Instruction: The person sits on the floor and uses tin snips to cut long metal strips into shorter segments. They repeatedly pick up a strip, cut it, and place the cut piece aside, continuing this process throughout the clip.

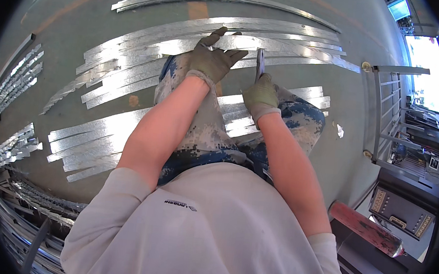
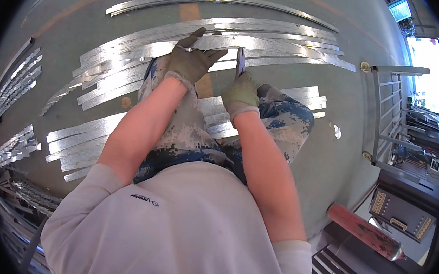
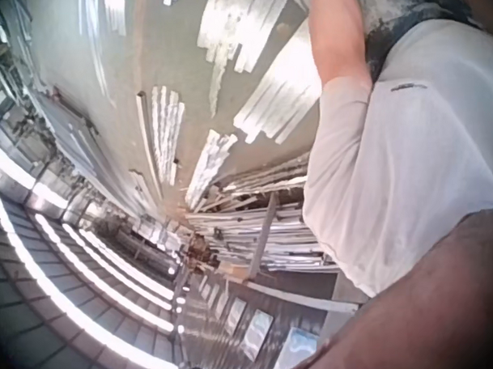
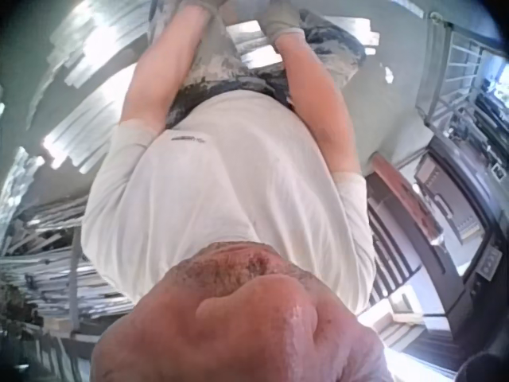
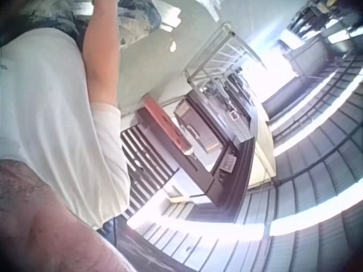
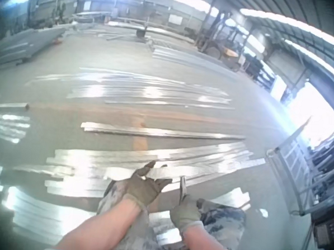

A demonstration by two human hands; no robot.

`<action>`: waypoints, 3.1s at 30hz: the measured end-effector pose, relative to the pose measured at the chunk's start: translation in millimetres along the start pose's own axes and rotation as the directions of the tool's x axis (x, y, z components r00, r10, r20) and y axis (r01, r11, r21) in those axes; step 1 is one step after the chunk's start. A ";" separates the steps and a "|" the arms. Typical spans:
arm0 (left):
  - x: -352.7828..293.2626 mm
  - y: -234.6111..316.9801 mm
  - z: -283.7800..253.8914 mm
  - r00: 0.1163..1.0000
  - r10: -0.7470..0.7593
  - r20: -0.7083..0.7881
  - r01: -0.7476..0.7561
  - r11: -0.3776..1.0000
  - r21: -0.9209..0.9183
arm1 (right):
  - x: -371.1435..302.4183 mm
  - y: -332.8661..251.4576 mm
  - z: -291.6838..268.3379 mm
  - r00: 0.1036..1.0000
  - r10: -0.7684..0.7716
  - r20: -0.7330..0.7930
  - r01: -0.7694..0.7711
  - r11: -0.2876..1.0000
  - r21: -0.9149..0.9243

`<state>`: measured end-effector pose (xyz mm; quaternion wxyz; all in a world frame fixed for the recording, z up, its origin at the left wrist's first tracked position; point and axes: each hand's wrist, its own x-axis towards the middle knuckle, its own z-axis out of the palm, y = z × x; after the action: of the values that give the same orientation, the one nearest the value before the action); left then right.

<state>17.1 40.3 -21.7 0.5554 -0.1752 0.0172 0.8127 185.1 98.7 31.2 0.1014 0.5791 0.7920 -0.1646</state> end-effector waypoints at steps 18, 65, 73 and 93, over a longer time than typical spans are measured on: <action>-12.2 6.4 15.4 0.996 0.091 -0.010 -0.090 0.994 0.054 | -2.6 -10.6 -20.1 1.000 0.027 -0.005 -0.027 1.000 0.006; -17.4 3.8 6.3 0.977 0.176 0.119 -0.200 0.950 0.238 | 25.3 43.0 -1.0 0.892 -0.348 0.289 0.067 0.734 0.676; -15.7 6.0 -2.3 0.974 0.207 0.087 -0.223 0.931 0.288 | 11.1 42.3 -39.2 0.748 -0.427 0.508 -0.294 0.473 0.831; -28.7 -2.6 25.3 0.980 0.197 -0.035 -0.181 0.947 0.264 | 23.7 65.6 -12.4 0.534 -0.669 0.517 -0.534 0.208 0.820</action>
<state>22.0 21.2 11.2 0.4922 -0.1230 0.1571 0.8473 240.5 142.4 25.0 0.0696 0.2949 0.3644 -0.8806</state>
